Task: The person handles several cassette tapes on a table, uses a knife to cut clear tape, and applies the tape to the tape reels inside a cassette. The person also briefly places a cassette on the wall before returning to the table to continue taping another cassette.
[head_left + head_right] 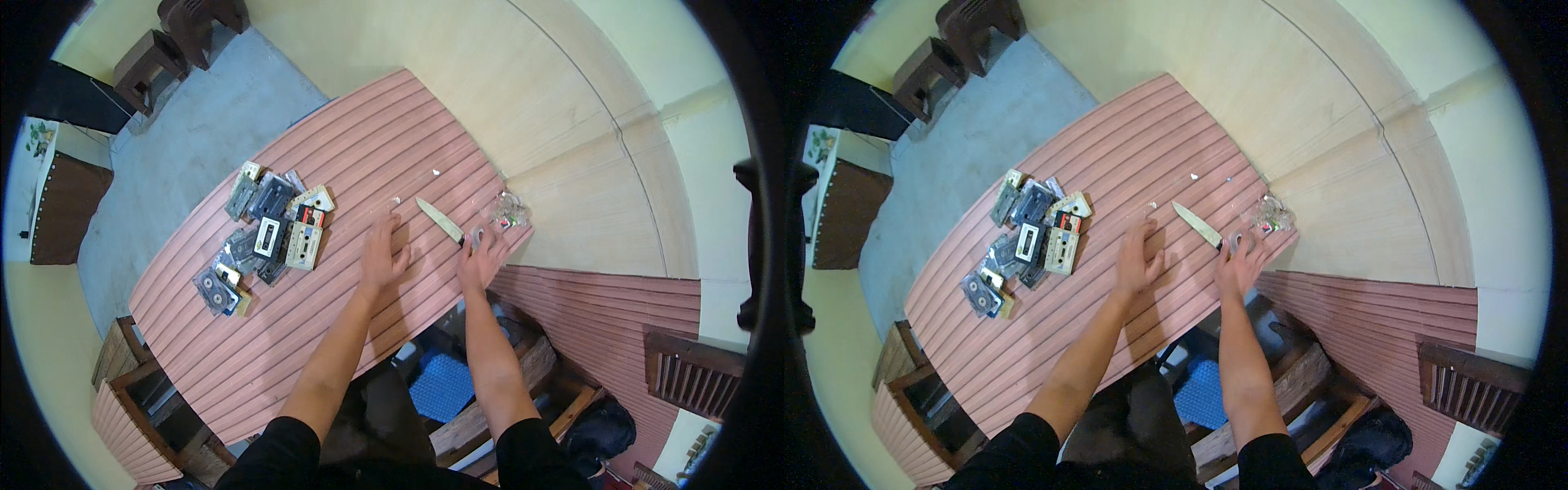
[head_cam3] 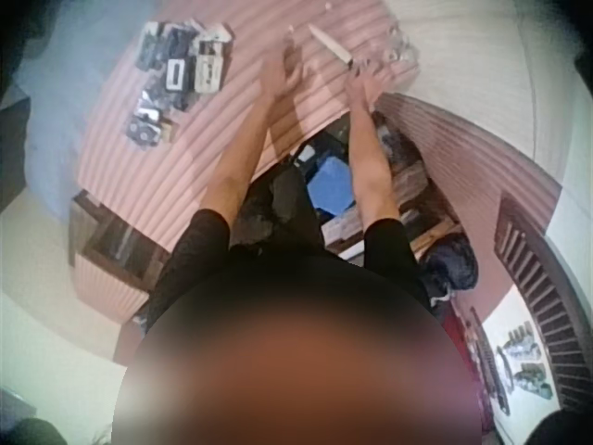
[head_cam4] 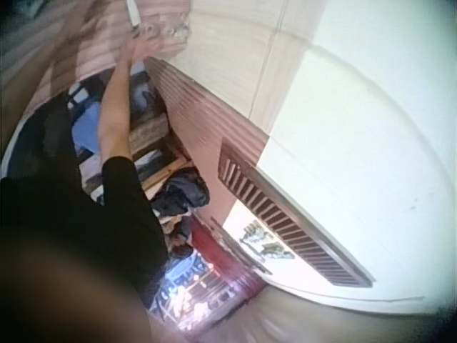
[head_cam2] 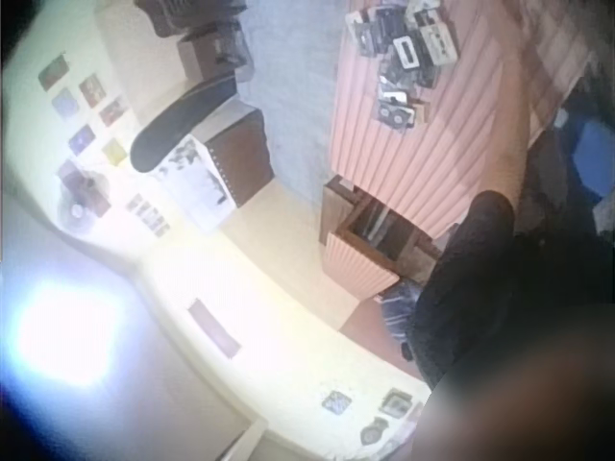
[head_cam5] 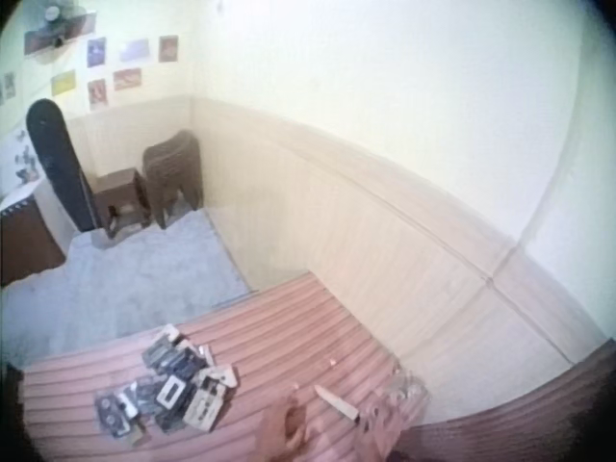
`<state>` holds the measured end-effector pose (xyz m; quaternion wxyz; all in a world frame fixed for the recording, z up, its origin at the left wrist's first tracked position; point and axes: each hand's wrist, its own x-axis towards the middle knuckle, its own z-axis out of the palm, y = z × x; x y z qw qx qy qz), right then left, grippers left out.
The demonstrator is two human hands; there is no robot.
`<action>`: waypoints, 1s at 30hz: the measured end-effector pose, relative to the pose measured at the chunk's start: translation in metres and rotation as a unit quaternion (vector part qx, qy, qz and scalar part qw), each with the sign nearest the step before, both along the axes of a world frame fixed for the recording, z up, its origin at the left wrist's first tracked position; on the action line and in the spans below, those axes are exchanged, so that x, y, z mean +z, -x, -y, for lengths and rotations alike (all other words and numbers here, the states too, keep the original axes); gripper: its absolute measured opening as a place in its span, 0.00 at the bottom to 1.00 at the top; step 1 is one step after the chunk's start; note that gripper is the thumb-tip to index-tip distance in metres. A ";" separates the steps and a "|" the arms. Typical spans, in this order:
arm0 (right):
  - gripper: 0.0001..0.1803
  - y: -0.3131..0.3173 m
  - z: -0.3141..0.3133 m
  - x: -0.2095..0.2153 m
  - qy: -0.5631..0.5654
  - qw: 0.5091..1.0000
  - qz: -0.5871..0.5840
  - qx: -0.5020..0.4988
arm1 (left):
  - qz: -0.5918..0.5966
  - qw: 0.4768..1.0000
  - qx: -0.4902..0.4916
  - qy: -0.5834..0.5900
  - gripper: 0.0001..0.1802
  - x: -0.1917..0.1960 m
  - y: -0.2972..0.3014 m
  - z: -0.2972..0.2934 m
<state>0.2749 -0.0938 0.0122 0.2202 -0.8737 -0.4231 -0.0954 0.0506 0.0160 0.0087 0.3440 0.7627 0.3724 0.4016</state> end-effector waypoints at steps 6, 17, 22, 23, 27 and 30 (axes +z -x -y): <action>0.29 0.000 0.001 -0.005 0.022 1.000 0.005 -0.010 | 0.003 1.000 0.004 -0.015 0.30 -0.003 -0.002 -0.001; 0.30 0.001 -0.001 -0.006 0.036 0.999 -0.015 -0.025 | -0.168 0.974 0.142 -0.059 0.41 -0.008 -0.010 0.007; 0.30 0.001 -0.001 -0.006 0.036 0.999 -0.025 -0.030 | -0.202 0.969 0.137 -0.048 0.43 -0.006 -0.011 0.006; 0.30 0.000 -0.001 -0.006 0.044 0.998 -0.014 -0.030 | -0.213 0.967 0.134 -0.039 0.43 -0.006 -0.011 0.005; 0.29 0.001 -0.003 -0.002 0.041 0.999 0.021 -0.016 | -0.168 0.978 0.120 -0.032 0.35 -0.004 -0.009 0.002; 0.28 0.002 -0.002 0.001 0.046 0.999 0.005 -0.022 | -0.160 0.979 0.122 -0.035 0.32 -0.004 -0.009 0.002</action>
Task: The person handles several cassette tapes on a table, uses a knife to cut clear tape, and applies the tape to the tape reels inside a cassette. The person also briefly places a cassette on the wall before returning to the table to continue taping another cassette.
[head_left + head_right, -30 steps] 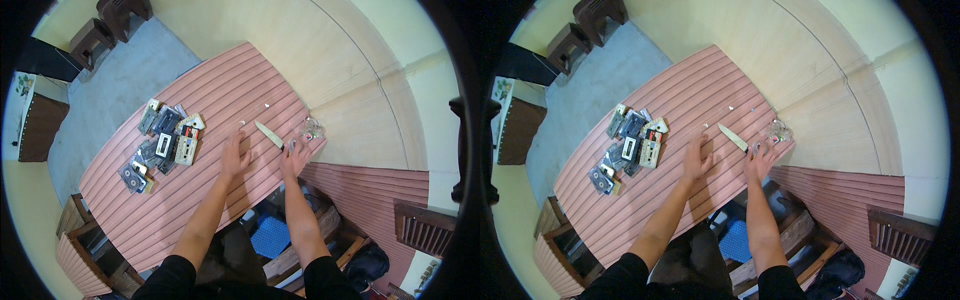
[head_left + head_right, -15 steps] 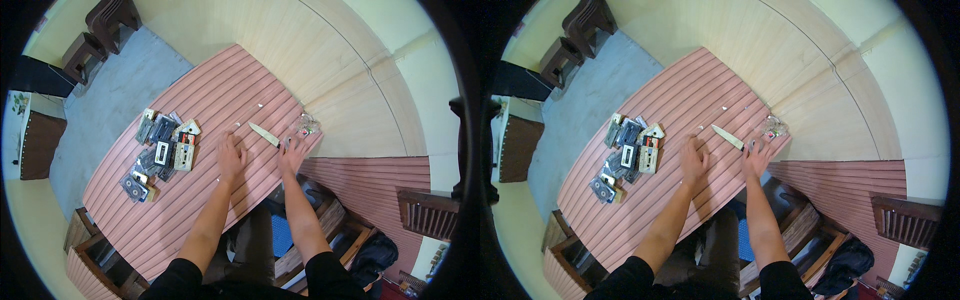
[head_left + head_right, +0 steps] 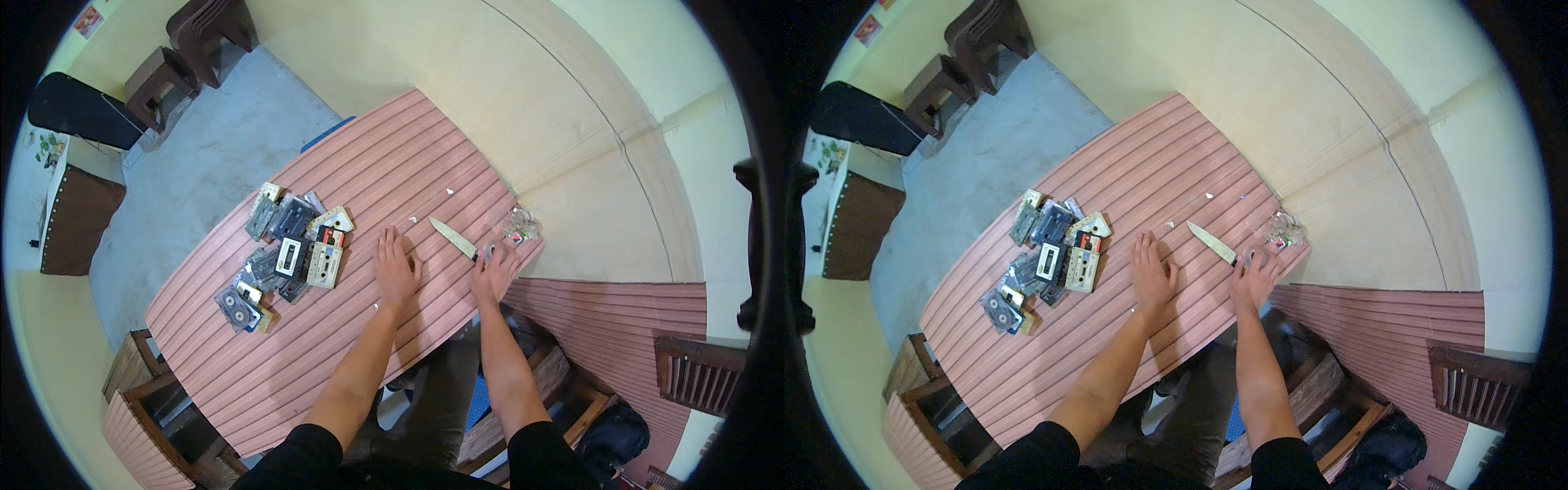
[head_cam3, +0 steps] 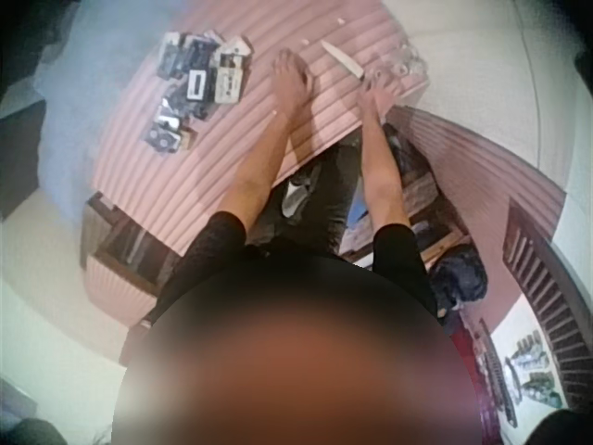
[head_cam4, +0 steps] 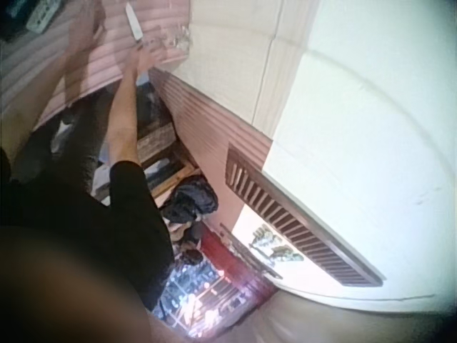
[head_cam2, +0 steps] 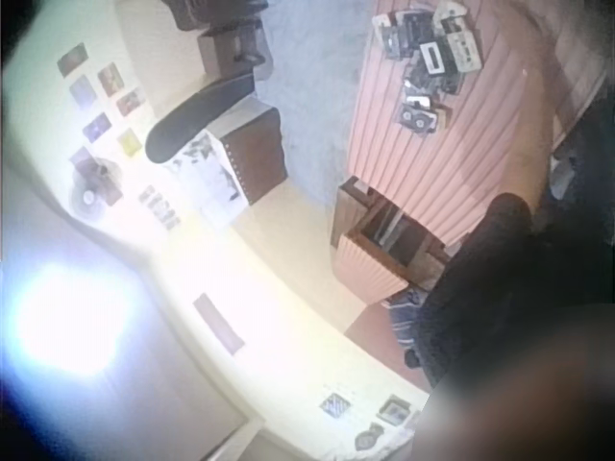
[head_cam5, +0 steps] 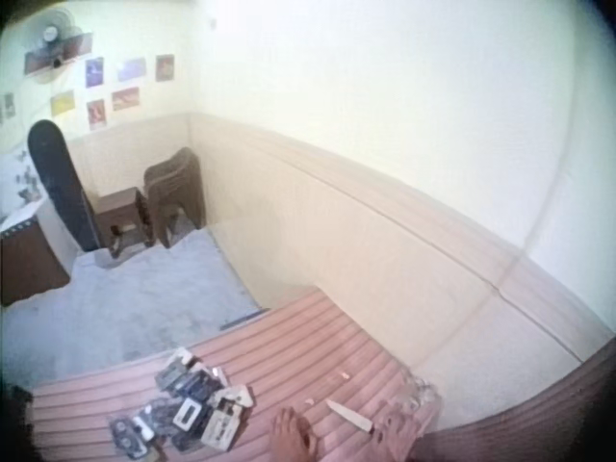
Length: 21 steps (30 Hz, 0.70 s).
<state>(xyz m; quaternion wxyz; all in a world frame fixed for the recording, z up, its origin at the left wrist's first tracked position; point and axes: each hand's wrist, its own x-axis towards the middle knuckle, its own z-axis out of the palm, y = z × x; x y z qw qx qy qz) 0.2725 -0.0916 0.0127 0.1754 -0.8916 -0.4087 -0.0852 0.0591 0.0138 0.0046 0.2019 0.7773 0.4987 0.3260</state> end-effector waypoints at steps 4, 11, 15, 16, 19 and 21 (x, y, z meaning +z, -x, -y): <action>0.28 0.001 0.000 0.002 -0.010 1.000 -0.007 0.005 | 0.018 1.000 -0.001 0.002 0.30 0.000 -0.001 0.001; 0.29 -0.003 -0.001 0.000 0.017 1.000 -0.002 0.008 | 0.017 1.000 -0.002 0.013 0.28 0.000 -0.002 0.002; 0.30 -0.004 0.001 -0.003 0.007 1.000 0.017 0.013 | 0.001 1.000 -0.002 0.014 0.28 -0.002 -0.003 0.001; 0.30 -0.004 0.001 -0.003 0.004 1.000 0.009 0.010 | 0.002 1.000 -0.003 0.012 0.28 -0.002 -0.003 0.001; 0.30 -0.002 0.001 -0.002 0.005 1.000 -0.005 0.004 | 0.005 1.000 -0.003 0.001 0.28 -0.003 -0.003 0.001; 0.29 0.000 0.001 0.000 0.012 1.000 -0.019 -0.005 | 0.007 1.000 -0.002 0.003 0.28 -0.002 -0.002 0.002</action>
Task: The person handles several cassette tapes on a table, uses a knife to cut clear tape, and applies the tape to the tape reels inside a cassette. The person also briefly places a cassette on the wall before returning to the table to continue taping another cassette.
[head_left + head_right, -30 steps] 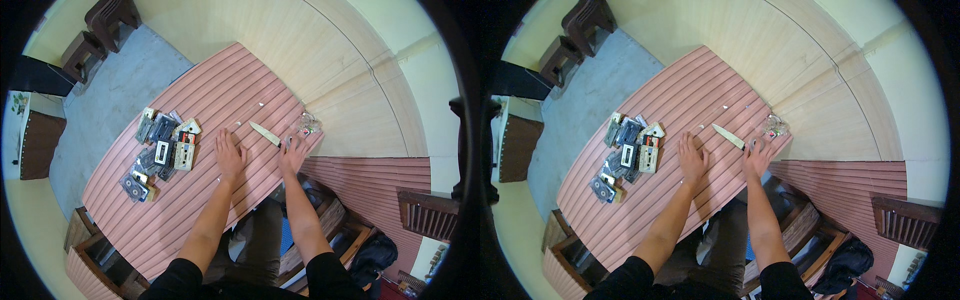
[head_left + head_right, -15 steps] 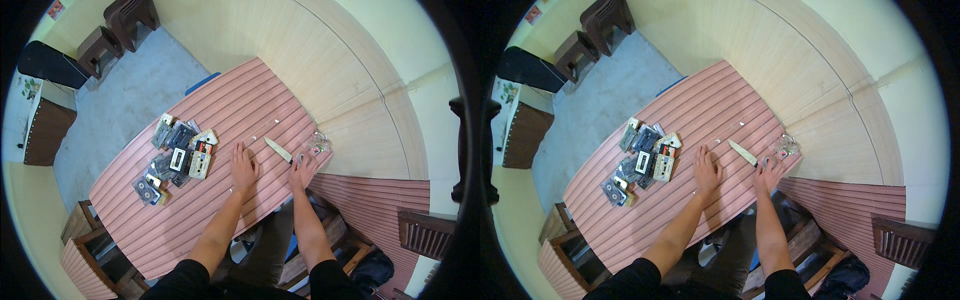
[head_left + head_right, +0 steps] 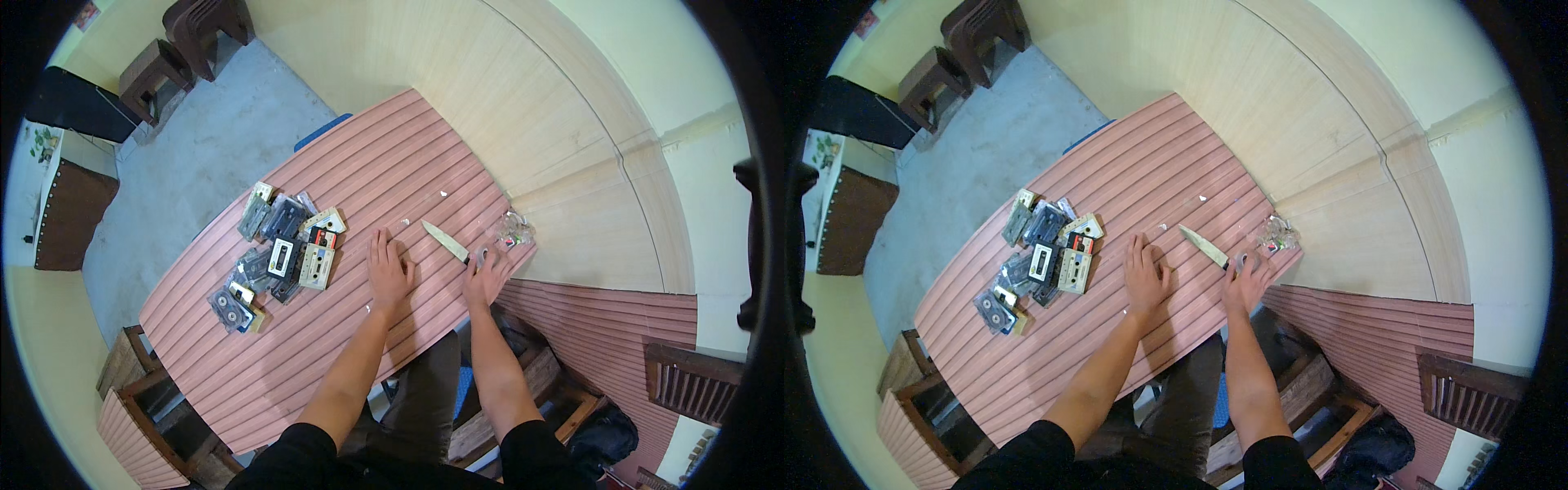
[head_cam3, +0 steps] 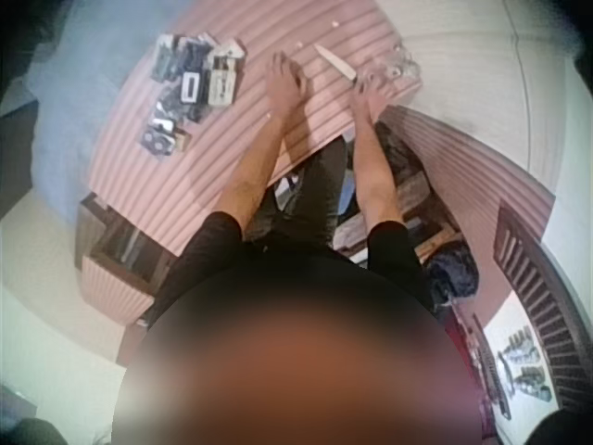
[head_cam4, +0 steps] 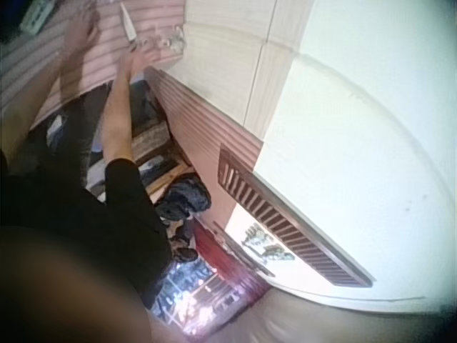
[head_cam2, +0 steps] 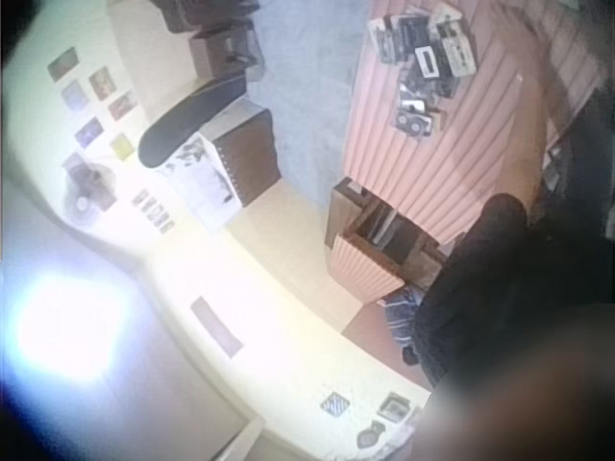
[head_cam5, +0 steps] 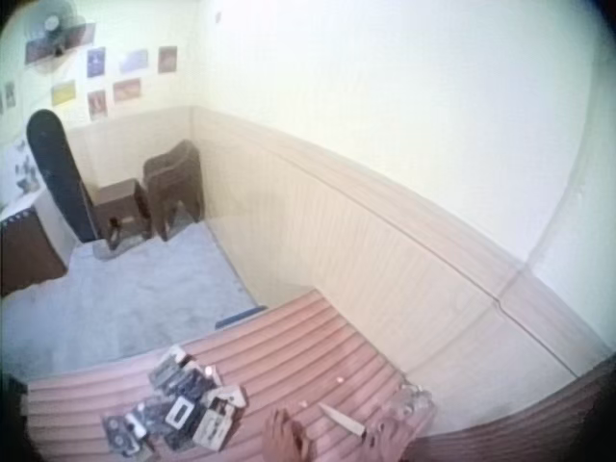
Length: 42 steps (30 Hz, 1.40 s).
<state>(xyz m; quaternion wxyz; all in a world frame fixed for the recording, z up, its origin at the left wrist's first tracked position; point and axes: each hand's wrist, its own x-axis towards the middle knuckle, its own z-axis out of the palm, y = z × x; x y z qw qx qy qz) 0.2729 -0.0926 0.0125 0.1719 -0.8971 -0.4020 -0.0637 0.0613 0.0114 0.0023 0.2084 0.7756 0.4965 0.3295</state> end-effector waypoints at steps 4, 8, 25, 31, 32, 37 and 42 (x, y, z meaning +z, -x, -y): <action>0.29 0.000 -0.002 0.004 0.006 1.000 -0.009 0.008 | 0.017 1.000 -0.001 0.009 0.29 -0.001 -0.001 -0.001; 0.29 0.000 0.000 0.004 0.007 0.999 0.023 0.024 | 0.001 1.000 0.007 0.000 0.31 -0.004 -0.002 -0.002; 0.45 -0.011 0.007 0.010 0.042 0.971 0.022 0.233 | 0.116 0.964 -0.140 0.192 0.11 0.053 -0.005 0.106; 0.38 0.015 -0.032 0.012 0.024 0.918 -0.013 0.396 | 0.083 0.841 -0.098 0.526 0.18 -0.049 0.018 0.293; 0.36 0.025 -0.038 0.011 0.022 0.912 -0.029 0.408 | 0.015 0.822 -0.051 0.567 0.22 -0.085 0.027 0.308; 0.36 0.058 -0.053 0.003 -0.002 0.918 0.027 0.396 | -0.175 0.879 0.077 0.436 0.23 -0.218 0.065 0.345; 0.37 0.058 -0.047 -0.005 -0.029 0.918 0.040 0.394 | -0.155 0.865 0.086 0.469 0.23 -0.245 0.080 0.352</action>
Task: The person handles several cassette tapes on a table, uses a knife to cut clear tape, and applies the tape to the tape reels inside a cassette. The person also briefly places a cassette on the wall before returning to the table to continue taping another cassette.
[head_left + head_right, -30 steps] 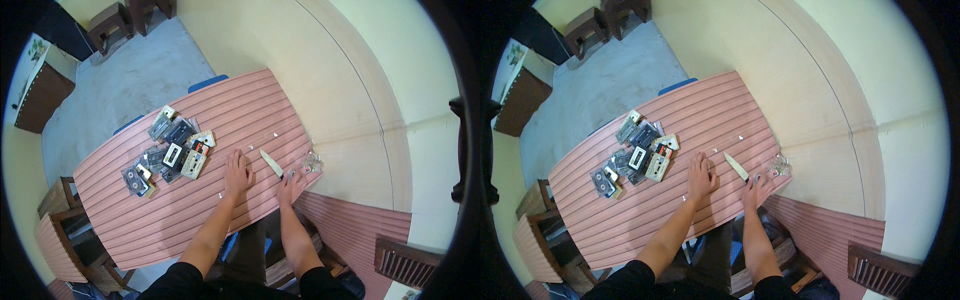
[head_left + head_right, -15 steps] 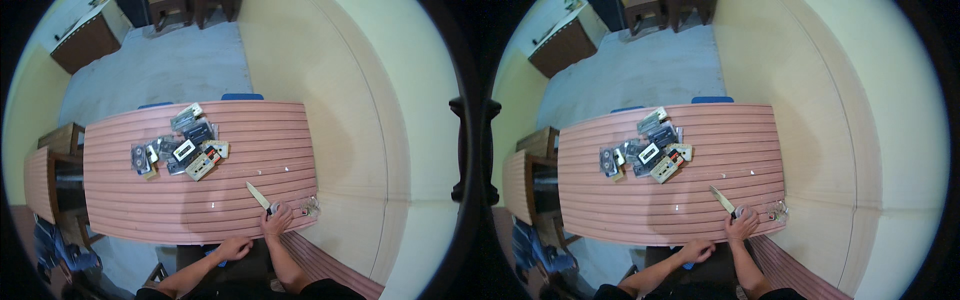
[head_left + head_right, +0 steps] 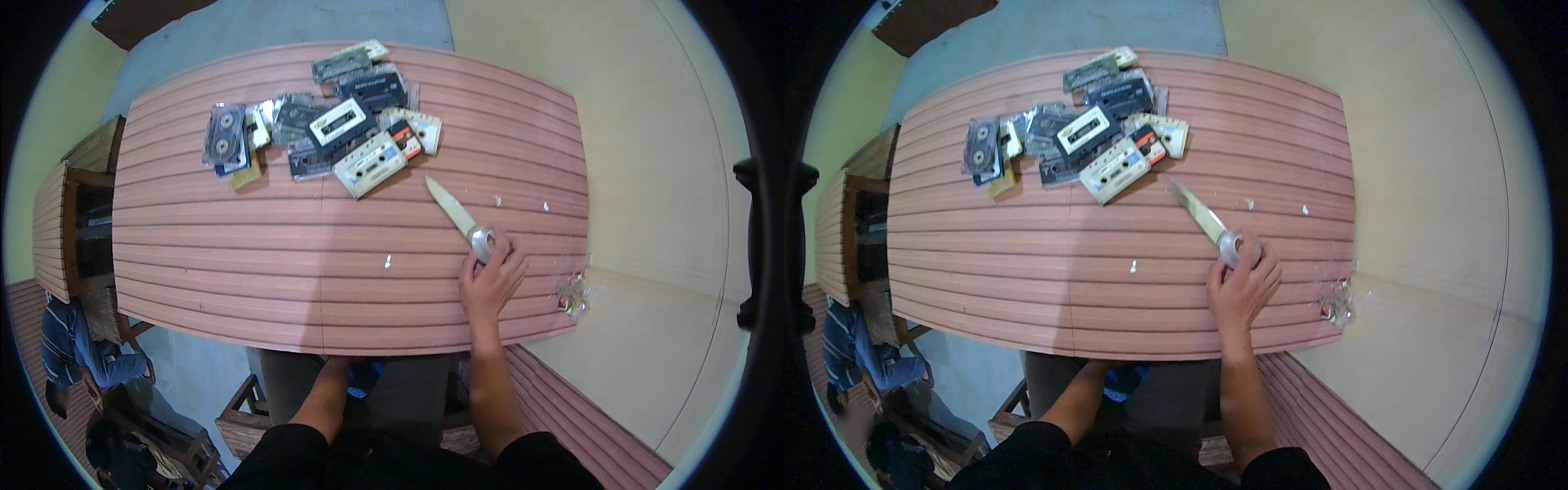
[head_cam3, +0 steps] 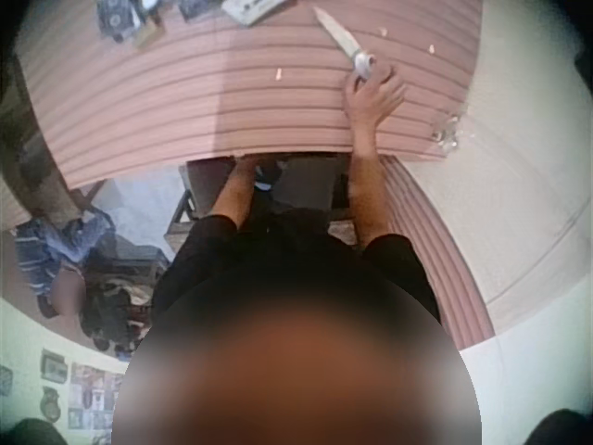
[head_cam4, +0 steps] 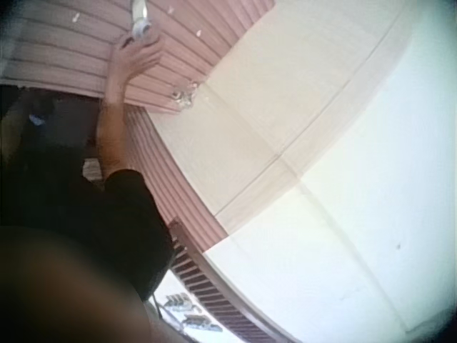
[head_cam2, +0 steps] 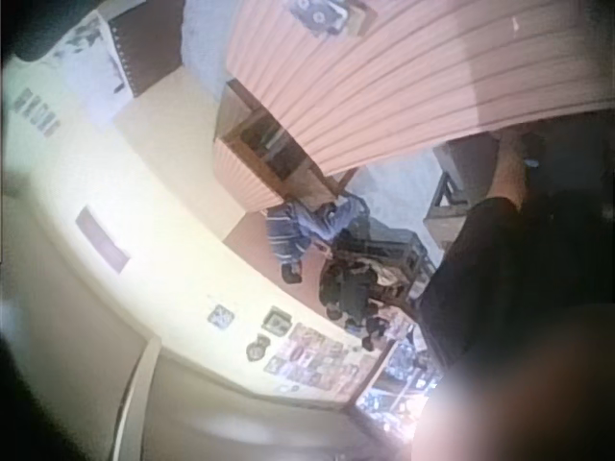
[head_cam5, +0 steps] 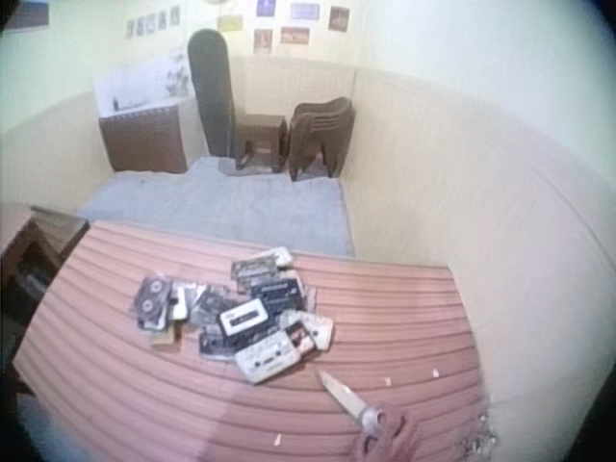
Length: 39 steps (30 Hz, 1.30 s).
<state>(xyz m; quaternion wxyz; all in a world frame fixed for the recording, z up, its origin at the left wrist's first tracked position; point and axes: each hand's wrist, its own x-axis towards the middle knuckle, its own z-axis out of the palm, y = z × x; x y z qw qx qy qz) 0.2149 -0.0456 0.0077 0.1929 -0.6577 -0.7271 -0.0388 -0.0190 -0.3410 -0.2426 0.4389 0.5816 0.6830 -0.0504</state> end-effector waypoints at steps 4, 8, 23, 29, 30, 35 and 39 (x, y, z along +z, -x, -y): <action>0.37 0.002 0.002 -0.002 -0.015 1.000 0.008 -0.001 | 0.020 1.000 -0.004 0.000 0.23 0.005 0.001 -0.014; 0.36 0.006 0.005 -0.002 -0.021 1.000 0.019 -0.009 | 0.050 0.998 -0.035 -0.019 0.24 0.003 -0.020 -0.041; 0.36 0.000 0.019 -0.005 -0.033 0.999 0.020 -0.001 | 0.053 0.992 -0.111 0.030 0.24 -0.037 -0.064 -0.071; 0.35 0.003 0.021 -0.003 -0.027 0.999 0.027 0.001 | 0.049 0.989 -0.129 0.043 0.24 -0.037 -0.056 -0.050; 0.35 0.004 0.021 -0.002 -0.031 0.999 0.032 0.001 | 0.048 0.989 -0.132 0.048 0.24 -0.040 -0.056 -0.045; 0.36 0.000 0.023 -0.009 -0.035 0.999 0.020 0.021 | 0.048 0.985 -0.156 0.060 0.24 -0.095 -0.065 -0.041; 0.35 -0.006 0.026 -0.019 -0.075 0.996 0.011 0.050 | 0.036 0.981 -0.187 0.042 0.24 -0.141 -0.079 -0.052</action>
